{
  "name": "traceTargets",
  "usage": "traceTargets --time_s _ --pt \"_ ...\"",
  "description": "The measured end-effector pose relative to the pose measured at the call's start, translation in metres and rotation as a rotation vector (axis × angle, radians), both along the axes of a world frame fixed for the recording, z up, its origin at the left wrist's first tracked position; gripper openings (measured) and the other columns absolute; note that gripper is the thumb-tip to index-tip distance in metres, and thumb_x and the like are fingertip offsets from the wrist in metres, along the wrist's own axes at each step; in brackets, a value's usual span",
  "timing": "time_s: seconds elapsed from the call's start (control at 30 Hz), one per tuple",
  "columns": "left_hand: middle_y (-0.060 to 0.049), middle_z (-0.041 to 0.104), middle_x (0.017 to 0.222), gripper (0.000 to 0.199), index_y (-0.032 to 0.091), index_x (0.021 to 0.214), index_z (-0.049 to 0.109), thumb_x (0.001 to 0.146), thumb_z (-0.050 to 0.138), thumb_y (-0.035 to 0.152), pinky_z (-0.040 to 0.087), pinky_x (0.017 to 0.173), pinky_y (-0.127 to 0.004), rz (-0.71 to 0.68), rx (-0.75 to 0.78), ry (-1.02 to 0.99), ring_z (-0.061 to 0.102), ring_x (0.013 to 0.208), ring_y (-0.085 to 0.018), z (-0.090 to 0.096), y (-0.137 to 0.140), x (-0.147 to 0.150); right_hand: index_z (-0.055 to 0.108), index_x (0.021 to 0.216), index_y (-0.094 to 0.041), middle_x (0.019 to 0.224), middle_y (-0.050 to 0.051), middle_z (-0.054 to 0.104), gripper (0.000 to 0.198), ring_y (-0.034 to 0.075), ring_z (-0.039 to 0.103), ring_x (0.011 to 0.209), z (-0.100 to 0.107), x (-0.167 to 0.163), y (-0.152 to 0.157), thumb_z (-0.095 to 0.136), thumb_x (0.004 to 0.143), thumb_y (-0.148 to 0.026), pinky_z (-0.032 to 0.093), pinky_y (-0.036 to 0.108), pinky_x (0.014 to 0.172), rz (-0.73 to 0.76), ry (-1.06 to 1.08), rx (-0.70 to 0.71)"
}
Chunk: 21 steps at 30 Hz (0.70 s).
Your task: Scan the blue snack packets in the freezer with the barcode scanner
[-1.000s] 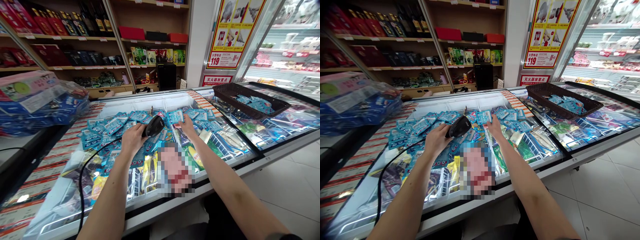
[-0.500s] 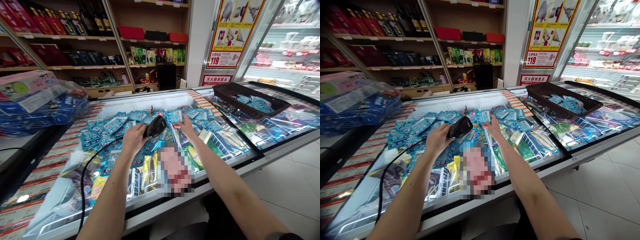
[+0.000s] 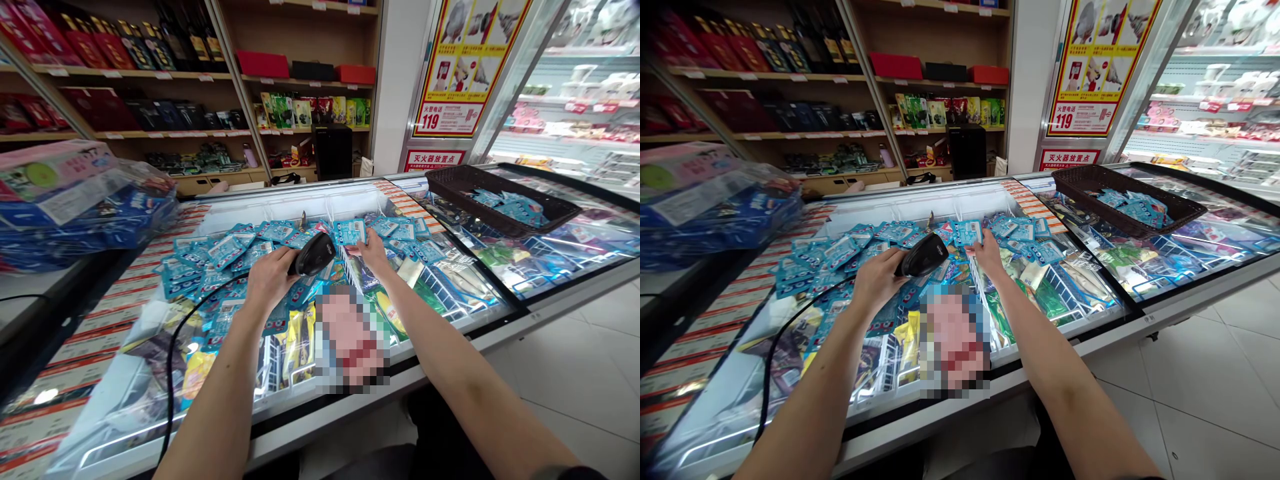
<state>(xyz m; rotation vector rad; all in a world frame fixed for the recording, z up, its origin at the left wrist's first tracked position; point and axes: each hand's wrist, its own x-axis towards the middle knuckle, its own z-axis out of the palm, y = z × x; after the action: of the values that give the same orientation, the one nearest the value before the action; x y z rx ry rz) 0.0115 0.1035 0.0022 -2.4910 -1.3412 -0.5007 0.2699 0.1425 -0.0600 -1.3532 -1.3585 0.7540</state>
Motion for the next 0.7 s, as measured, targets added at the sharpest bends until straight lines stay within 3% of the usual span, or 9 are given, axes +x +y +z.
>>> traceTargets --time_s 0.7 --pt "-0.008 0.063 0.103 0.037 0.021 0.115 0.054 0.079 0.054 0.031 0.042 0.073 -0.033 0.047 -0.011 -0.012 0.059 0.095 -0.027 0.0002 -0.0013 -0.0014 0.034 0.132 -0.018 0.106 0.01 0.065 0.046 0.023 0.069 0.085 0.0039 -0.0015 -0.0022 0.036 0.086 -0.024 0.057 0.038 0.068 0.0 0.12 -0.031"
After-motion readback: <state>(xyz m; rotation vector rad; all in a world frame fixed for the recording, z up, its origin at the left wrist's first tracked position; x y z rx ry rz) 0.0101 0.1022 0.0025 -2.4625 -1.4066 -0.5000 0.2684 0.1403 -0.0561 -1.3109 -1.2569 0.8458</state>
